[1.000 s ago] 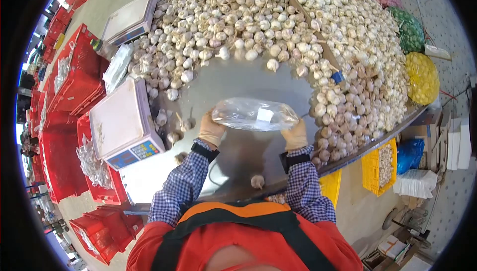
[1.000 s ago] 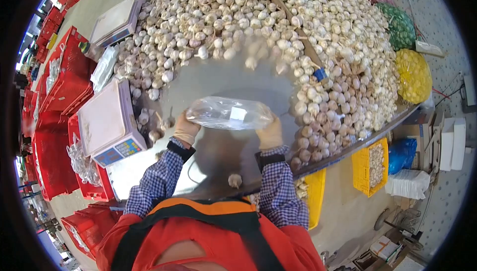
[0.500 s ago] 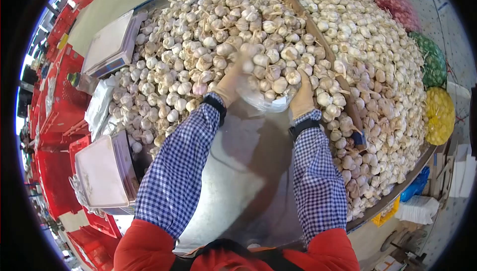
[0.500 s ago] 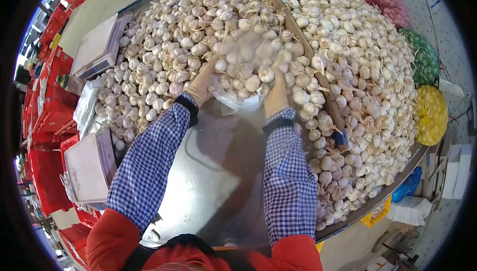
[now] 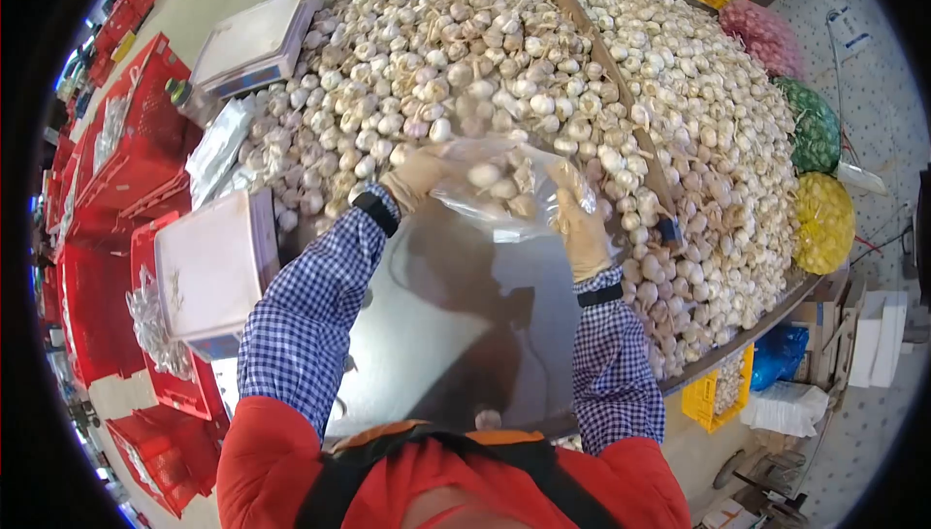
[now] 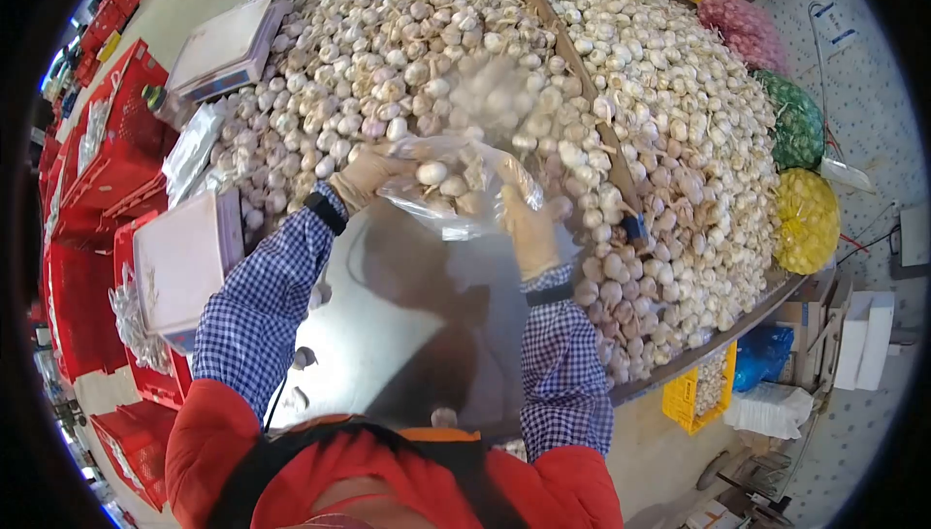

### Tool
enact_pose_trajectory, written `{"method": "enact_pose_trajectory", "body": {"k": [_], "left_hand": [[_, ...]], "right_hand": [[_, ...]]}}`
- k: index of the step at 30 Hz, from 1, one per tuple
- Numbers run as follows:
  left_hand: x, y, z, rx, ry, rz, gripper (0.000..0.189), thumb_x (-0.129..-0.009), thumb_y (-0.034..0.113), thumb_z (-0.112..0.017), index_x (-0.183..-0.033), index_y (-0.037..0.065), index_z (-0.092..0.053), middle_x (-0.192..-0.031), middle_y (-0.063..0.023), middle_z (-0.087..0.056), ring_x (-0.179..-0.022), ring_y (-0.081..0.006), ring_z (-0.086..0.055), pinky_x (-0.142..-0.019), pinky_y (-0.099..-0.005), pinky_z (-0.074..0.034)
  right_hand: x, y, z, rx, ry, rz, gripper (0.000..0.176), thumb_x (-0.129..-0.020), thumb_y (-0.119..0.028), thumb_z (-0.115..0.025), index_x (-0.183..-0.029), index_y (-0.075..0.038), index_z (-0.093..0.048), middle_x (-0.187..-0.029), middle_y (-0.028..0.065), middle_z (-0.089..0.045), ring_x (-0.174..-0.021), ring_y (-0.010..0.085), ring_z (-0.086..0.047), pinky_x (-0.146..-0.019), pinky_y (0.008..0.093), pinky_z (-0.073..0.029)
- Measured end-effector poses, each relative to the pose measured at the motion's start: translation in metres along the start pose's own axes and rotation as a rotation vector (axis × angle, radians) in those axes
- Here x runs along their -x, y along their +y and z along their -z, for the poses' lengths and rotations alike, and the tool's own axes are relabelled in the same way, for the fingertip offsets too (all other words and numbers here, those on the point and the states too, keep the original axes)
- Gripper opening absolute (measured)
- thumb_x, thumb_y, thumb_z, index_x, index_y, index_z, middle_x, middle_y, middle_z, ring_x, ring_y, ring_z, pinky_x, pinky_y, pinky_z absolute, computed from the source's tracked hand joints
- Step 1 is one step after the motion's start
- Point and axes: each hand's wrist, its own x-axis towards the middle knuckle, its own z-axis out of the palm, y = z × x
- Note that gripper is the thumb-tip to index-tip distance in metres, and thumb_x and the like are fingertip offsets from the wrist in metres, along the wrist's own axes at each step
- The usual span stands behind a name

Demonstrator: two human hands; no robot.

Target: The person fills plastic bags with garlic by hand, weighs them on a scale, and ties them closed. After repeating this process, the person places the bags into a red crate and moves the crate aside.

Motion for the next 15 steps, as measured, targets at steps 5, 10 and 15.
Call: {"method": "enact_pose_trajectory", "body": {"k": [5,10,15], "left_hand": [[0.123,-0.047,-0.001,-0.707,0.481,-0.237,0.025,-0.086,0.0,-0.053,-0.107,-0.001,-0.064,-0.106,-0.0063,-0.064,-0.085,-0.0123,-0.06,-0.077,-0.0257,-0.05],[0.255,-0.01,-0.002,0.353,0.645,-0.355,0.034,-0.095,0.017,-0.044,-0.119,-0.003,-0.056,-0.067,0.0017,-0.046,-0.053,-0.0073,-0.041,-0.052,-0.0217,-0.039],[0.365,0.053,0.025,-0.152,1.041,-0.669,0.024,-0.091,0.007,-0.047,-0.104,0.003,-0.066,-0.073,0.0015,-0.052,-0.055,-0.0062,-0.043,-0.056,-0.0209,-0.038]], "right_hand": [[0.075,0.002,-0.036,0.093,0.02,-0.038,0.032,-0.097,-0.021,-0.049,-0.123,-0.006,-0.058,-0.068,-0.0065,-0.046,-0.06,0.0037,-0.037,-0.054,0.0195,-0.035],[0.105,-0.016,-0.129,0.083,-0.154,0.078,0.031,-0.096,-0.019,-0.05,-0.122,-0.005,-0.058,-0.096,-0.0013,-0.064,-0.064,0.0048,-0.042,-0.058,0.0194,-0.036],[0.101,-0.027,-0.247,0.169,-0.398,0.139,0.031,-0.095,-0.019,-0.049,-0.117,0.0,-0.06,-0.105,0.0043,-0.066,-0.079,0.0091,-0.059,-0.066,0.0212,-0.045]]}}
